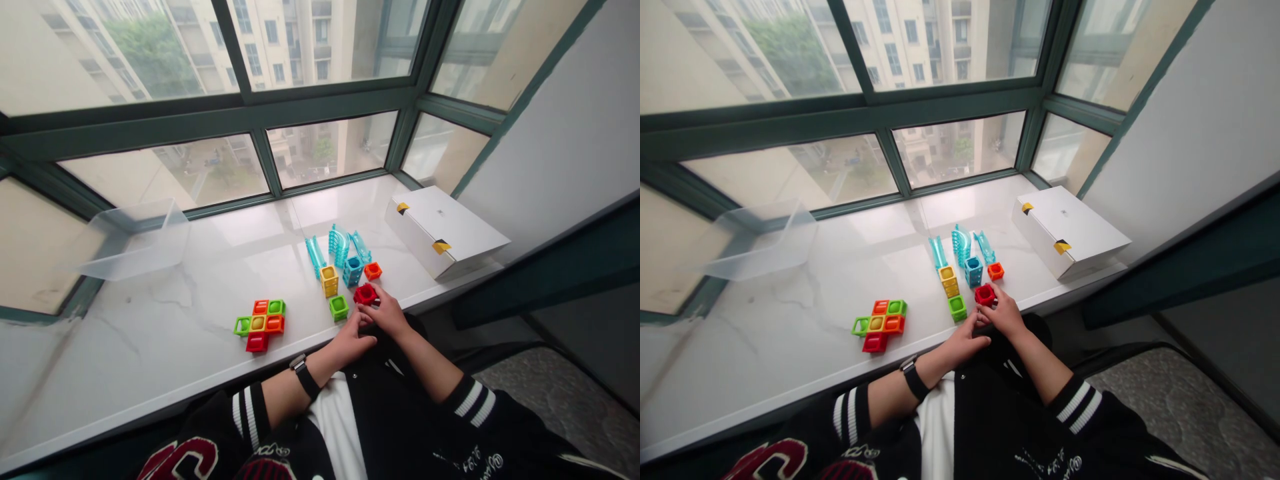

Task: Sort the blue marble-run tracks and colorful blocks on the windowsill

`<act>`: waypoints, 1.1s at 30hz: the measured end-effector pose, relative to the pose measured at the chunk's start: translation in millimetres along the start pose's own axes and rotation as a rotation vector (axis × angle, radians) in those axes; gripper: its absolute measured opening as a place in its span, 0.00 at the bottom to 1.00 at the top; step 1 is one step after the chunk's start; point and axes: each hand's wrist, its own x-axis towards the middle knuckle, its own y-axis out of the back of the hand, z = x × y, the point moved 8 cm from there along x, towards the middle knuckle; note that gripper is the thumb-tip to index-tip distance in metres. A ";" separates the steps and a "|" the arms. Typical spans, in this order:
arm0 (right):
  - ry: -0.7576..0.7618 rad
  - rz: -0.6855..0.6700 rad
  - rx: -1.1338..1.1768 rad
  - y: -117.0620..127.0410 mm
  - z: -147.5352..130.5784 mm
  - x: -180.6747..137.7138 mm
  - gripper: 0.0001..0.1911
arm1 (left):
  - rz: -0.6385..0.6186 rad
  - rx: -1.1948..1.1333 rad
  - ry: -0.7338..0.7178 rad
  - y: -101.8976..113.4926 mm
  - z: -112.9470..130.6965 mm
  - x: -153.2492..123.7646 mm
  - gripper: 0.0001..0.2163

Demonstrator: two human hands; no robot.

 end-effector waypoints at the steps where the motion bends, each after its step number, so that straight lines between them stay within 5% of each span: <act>1: 0.001 0.000 -0.005 -0.1 0.2 0.0 0.34 | 0.005 0.020 0.002 0.4 -0.7 0.4 0.19; 18: 0.028 0.015 -0.156 -1.4 -1.9 -0.5 0.33 | -0.037 0.051 0.010 1.0 -2.9 0.4 0.19; 24: 0.032 0.021 -0.148 -4.5 2.5 0.5 0.35 | -0.283 0.077 0.048 10.8 33.9 -34.0 0.22; 28: 0.030 0.012 -0.142 -6.7 6.5 1.5 0.36 | -0.440 -0.147 0.085 59.3 72.8 -75.1 0.24; 30: 0.022 0.004 -0.140 -7.4 8.6 1.8 0.36 | -0.309 -0.256 0.056 107.6 82.2 -89.2 0.22; 33: 0.009 -0.004 -0.136 -7.5 10.9 1.9 0.35 | 0.093 -0.365 -0.022 193.2 76.1 -113.4 0.20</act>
